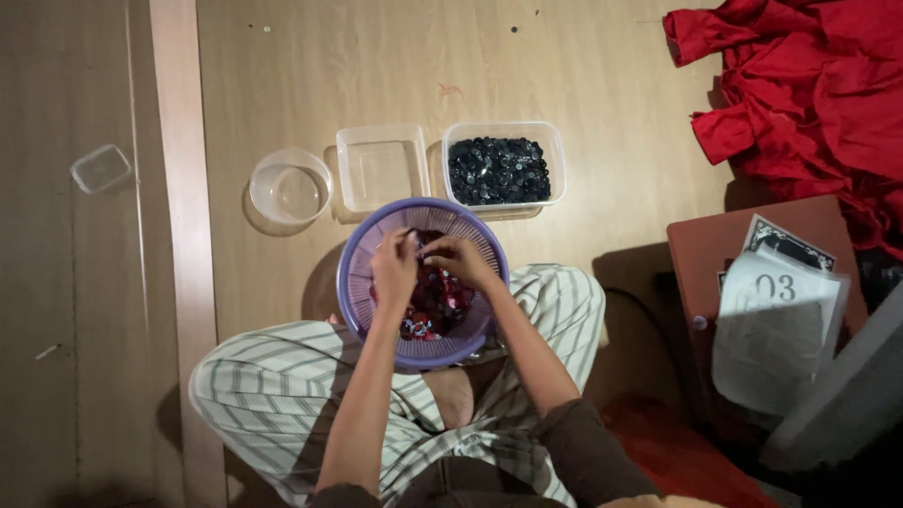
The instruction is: Sorting small black buttons from a mixed basket into a separate plastic container
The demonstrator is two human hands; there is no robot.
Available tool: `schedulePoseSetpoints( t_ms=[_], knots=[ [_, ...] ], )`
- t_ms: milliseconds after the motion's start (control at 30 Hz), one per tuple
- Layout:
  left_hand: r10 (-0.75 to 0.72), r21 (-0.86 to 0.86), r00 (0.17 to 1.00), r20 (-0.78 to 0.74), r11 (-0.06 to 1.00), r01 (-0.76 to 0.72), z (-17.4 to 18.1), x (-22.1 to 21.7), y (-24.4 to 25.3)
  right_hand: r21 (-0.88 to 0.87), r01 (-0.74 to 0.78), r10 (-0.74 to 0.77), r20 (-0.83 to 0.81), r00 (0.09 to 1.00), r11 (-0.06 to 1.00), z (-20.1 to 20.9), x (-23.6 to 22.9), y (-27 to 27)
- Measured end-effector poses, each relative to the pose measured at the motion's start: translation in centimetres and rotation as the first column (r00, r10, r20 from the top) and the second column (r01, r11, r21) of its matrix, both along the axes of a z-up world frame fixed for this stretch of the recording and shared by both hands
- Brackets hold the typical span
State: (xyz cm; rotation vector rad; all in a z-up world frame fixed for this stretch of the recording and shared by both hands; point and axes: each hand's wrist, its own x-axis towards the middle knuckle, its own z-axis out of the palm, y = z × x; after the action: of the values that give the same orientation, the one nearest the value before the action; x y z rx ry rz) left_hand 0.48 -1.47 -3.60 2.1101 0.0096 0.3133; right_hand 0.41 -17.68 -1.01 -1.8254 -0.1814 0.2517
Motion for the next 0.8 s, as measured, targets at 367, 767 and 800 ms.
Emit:
schedulePoseSetpoints(
  t_ms=[367,767,800],
  knots=[
    [-0.342,-0.259,0.936,0.084,0.900,0.352,6.5,4.4,-7.8,-0.115,0.080,-0.057,0.190,0.980,0.990,-7.4,-1.4,-0.8],
    [-0.198,-0.071,0.955,-0.219,0.980,0.187,2.0,0.9,3.6,-0.025,0.408,-0.396,0.194,0.898,0.913,7.7,0.2,-3.1],
    [-0.190,-0.036,0.948,-0.255,0.982,0.186,1.5,1.0,4.1,0.093,0.492,-0.500,0.123,0.857,0.866,10.4,0.3,-3.3]
  ],
)
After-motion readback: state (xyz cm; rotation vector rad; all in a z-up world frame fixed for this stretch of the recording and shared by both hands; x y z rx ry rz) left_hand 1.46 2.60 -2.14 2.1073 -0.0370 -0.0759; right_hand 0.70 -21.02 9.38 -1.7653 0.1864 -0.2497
